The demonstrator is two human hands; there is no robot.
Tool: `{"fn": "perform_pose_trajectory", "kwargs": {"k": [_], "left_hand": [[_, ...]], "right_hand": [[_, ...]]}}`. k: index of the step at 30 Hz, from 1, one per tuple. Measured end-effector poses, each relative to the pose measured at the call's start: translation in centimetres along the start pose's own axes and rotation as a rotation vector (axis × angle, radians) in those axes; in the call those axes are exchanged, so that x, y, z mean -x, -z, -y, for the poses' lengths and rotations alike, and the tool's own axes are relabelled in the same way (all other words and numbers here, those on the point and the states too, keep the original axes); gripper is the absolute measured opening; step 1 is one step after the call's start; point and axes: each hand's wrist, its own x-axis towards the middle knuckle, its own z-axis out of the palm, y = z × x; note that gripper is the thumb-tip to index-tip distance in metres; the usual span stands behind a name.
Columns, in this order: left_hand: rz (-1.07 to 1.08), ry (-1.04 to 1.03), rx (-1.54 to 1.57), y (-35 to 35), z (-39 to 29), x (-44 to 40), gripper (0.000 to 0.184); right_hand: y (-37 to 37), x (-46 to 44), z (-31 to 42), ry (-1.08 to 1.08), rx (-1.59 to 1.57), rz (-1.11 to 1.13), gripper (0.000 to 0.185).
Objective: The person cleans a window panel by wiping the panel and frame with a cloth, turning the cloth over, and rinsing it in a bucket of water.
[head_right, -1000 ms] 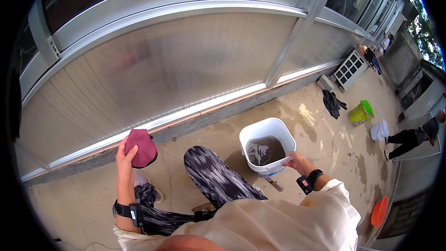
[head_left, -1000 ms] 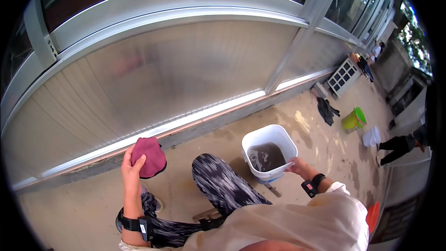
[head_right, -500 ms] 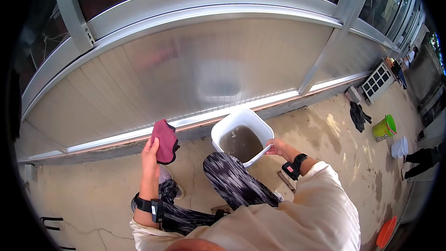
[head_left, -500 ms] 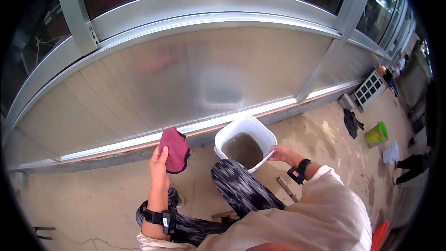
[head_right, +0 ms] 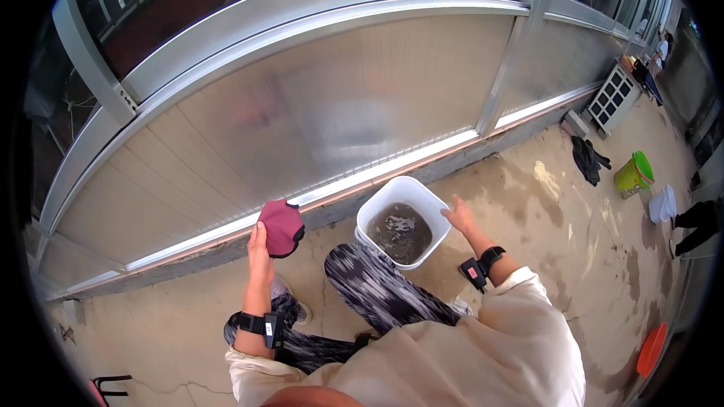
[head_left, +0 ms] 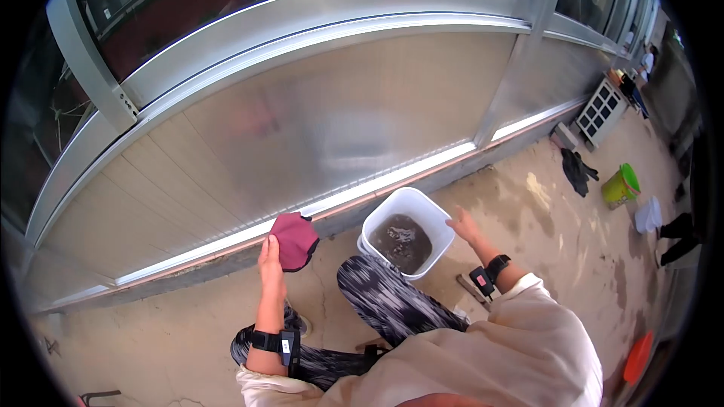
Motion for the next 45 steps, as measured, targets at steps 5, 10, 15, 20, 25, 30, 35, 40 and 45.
{"fn": "perform_pose_trajectory", "kwargs": {"k": [5, 10, 15, 20, 25, 30, 35, 40, 45], "left_hand": [[0.326, -0.263, -0.329, -8.5, -2.0, 1.5, 0.043], [0.645, -0.448, -0.441, -16.8, -5.1, 4.6, 0.050], [0.548, -0.345, -0.466, -12.6, -9.5, 5.1, 0.060], [0.247, -0.170, -0.599, -1.5, -10.2, 4.6, 0.046], [0.157, -0.028, -0.641, 5.2, -9.5, 6.5, 0.035], [0.123, 0.010, -0.605, 7.6, -9.4, 8.2, 0.031], [0.194, 0.026, -0.594, 7.5, -10.5, 7.1, 0.030], [0.365, -0.081, -0.529, 4.6, -9.8, 4.5, 0.029], [0.480, -0.131, -0.444, -0.4, -8.2, 3.5, 0.028]], "right_hand": [[6.1, 7.3, 18.1, 0.525, -0.754, 0.557, 0.065], [6.0, 10.5, 24.2, 0.489, -0.960, 0.585, 0.069], [13.5, 4.0, 23.4, 0.421, -1.155, 0.399, 0.048], [29.3, -5.3, 25.0, 0.791, -1.022, -0.378, 0.045], [35.8, -14.1, 27.2, 0.761, -0.272, -1.034, 0.055], [31.6, -14.9, 30.9, 0.481, 0.154, -1.183, 0.050], [27.2, -10.4, 35.4, 0.677, 0.442, -1.205, 0.044], [18.1, -4.1, 44.3, 1.111, 0.324, -1.162, 0.032], [8.0, 1.9, 53.6, 1.327, 0.153, -1.017, 0.032]]}}
